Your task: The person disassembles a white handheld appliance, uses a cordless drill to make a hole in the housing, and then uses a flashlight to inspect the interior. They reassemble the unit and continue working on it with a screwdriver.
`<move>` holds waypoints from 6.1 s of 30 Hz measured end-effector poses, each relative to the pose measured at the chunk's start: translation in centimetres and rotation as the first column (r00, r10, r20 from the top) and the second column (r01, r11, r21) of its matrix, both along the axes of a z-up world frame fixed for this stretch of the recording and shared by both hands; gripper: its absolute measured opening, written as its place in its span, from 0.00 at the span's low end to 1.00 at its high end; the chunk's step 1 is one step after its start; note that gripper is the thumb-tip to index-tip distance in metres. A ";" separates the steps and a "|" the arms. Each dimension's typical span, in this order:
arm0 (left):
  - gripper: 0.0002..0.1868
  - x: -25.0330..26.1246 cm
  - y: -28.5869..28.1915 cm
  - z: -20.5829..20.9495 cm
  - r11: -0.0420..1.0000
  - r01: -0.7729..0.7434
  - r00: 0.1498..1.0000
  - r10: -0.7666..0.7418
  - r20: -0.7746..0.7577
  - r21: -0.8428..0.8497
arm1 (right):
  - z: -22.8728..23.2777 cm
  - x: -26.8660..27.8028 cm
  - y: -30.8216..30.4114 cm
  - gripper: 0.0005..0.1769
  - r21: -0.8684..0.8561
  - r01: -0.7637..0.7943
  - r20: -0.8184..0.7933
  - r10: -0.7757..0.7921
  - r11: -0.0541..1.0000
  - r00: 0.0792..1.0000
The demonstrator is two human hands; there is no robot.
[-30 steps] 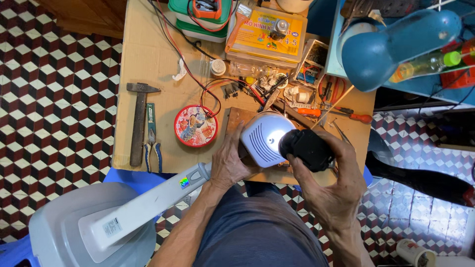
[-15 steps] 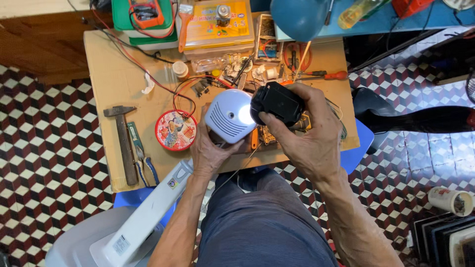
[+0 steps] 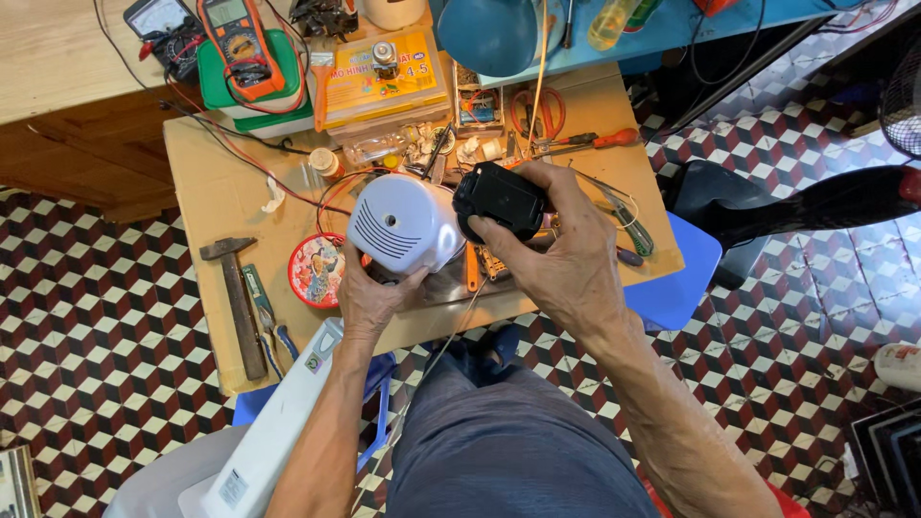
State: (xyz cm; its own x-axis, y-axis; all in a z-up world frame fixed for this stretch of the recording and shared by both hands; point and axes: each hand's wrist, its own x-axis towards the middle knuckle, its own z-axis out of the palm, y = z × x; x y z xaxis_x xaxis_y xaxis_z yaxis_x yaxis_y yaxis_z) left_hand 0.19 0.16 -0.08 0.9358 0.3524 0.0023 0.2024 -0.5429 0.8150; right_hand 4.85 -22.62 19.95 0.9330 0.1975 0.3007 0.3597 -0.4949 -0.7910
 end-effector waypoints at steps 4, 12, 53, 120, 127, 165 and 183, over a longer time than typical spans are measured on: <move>0.56 0.0 0.0 0.1 1.000 0.008 0.999 -0.008 0.033 -0.006 | -0.1 -0.2 -0.6 0.28 0.019 0.010 -0.066 -0.009 1.000 0.998; 0.55 -0.2 0.0 -0.2 0.998 0.010 0.998 -0.007 0.056 -0.058 | -0.5 -0.2 -0.8 0.27 -0.036 0.011 0.011 -0.011 0.999 1.000; 0.64 -0.4 -0.4 -1.7 0.989 0.051 0.993 -0.066 0.102 0.142 | -1.0 0.6 1.4 0.27 -0.088 -0.019 -0.001 0.019 0.996 1.000; 0.51 0.1 4.0 -0.1 0.860 0.372 0.912 -0.410 -0.037 -0.349 | -4.9 2.9 5.3 0.31 0.019 -0.025 -0.015 0.025 1.000 1.000; 0.67 -0.1 0.1 2.8 0.988 0.125 0.992 -0.123 0.032 -0.086 | -5.3 4.0 4.4 0.31 0.051 -0.066 -0.048 0.069 0.997 0.996; 0.65 -0.3 -0.3 0.3 0.996 0.069 0.988 -0.075 0.133 0.050 | -0.5 2.9 5.1 0.34 -0.234 -0.275 -0.044 0.273 0.932 0.961; 0.64 -0.4 -0.5 -0.3 0.995 0.069 0.984 -0.080 0.158 0.076 | 0.3 2.7 5.5 0.33 -0.265 -0.190 -0.033 0.188 0.945 0.982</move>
State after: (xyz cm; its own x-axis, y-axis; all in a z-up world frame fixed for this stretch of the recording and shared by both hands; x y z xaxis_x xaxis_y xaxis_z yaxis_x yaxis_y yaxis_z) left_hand -0.21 -0.30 -0.42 0.9449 0.2751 0.1773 0.0285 -0.6087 0.7929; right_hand 7.56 -17.16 20.29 0.8727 0.4425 0.2063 0.4617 -0.6107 -0.6433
